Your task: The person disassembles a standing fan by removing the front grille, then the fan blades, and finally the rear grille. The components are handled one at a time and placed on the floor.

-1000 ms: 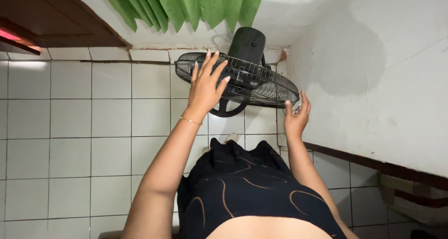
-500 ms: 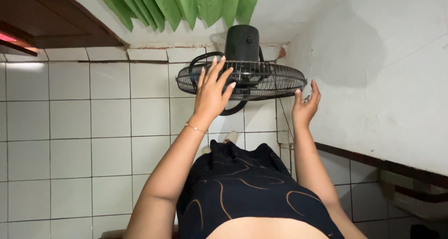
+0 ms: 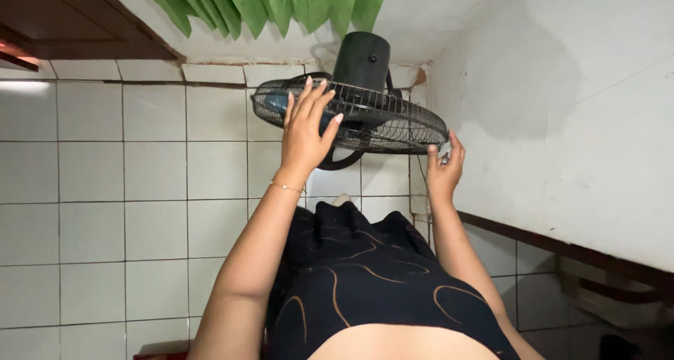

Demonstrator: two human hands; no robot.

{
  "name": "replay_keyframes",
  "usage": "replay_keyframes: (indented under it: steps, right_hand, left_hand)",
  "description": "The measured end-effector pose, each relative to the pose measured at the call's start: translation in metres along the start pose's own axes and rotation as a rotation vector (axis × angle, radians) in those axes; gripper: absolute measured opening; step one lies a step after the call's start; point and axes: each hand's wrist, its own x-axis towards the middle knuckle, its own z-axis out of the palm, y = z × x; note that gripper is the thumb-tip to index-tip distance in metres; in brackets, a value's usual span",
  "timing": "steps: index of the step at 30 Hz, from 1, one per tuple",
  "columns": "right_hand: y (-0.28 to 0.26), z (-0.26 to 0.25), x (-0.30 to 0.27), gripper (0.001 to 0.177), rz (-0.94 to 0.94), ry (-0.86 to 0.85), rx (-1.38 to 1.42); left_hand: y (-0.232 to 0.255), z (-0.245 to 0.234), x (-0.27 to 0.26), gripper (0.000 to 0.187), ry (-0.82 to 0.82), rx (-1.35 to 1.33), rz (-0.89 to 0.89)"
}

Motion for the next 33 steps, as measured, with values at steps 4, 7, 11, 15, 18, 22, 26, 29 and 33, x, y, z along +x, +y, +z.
replay_keyframes:
  steps: [4, 7, 11, 15, 18, 22, 26, 29, 33]
  right_hand:
    - [-0.005, -0.002, -0.011, 0.054, 0.074, -0.011, 0.006]
    - [-0.004, 0.001, -0.018, 0.055, 0.105, 0.008, -0.02]
    - [-0.003, 0.007, -0.031, 0.054, -0.005, 0.068, -0.01]
    - [-0.021, 0.013, -0.045, 0.052, 0.144, 0.094, 0.004]
    - [-0.041, 0.019, -0.055, 0.05, 0.217, 0.145, -0.051]
    - [-0.077, 0.03, -0.066, 0.046, 0.123, 0.236, -0.041]
    - [-0.134, 0.036, -0.076, 0.048, 0.079, 0.134, -0.04]
    - [-0.169, 0.044, -0.069, 0.055, -0.166, 0.097, -0.169]
    - [-0.196, 0.055, -0.061, 0.066, -0.173, 0.008, -0.225]
  left_hand:
    - [-0.004, -0.001, 0.003, 0.038, 0.004, -0.004, 0.011]
    - [-0.009, -0.005, 0.005, 0.035, 0.016, 0.033, 0.051]
    - [-0.015, -0.008, 0.013, 0.029, 0.053, 0.035, 0.096]
    - [-0.022, -0.007, 0.021, 0.024, 0.099, -0.013, 0.115]
    - [-0.028, -0.006, 0.025, 0.026, 0.114, -0.036, 0.132]
    - [-0.033, -0.007, 0.028, 0.025, 0.099, -0.033, 0.14]
    - [-0.036, -0.018, 0.031, 0.02, -0.002, -0.029, 0.196]
    - [-0.045, -0.025, 0.04, 0.016, -0.124, -0.049, 0.239]
    - [-0.063, -0.023, 0.051, 0.014, -0.198, -0.159, 0.3]
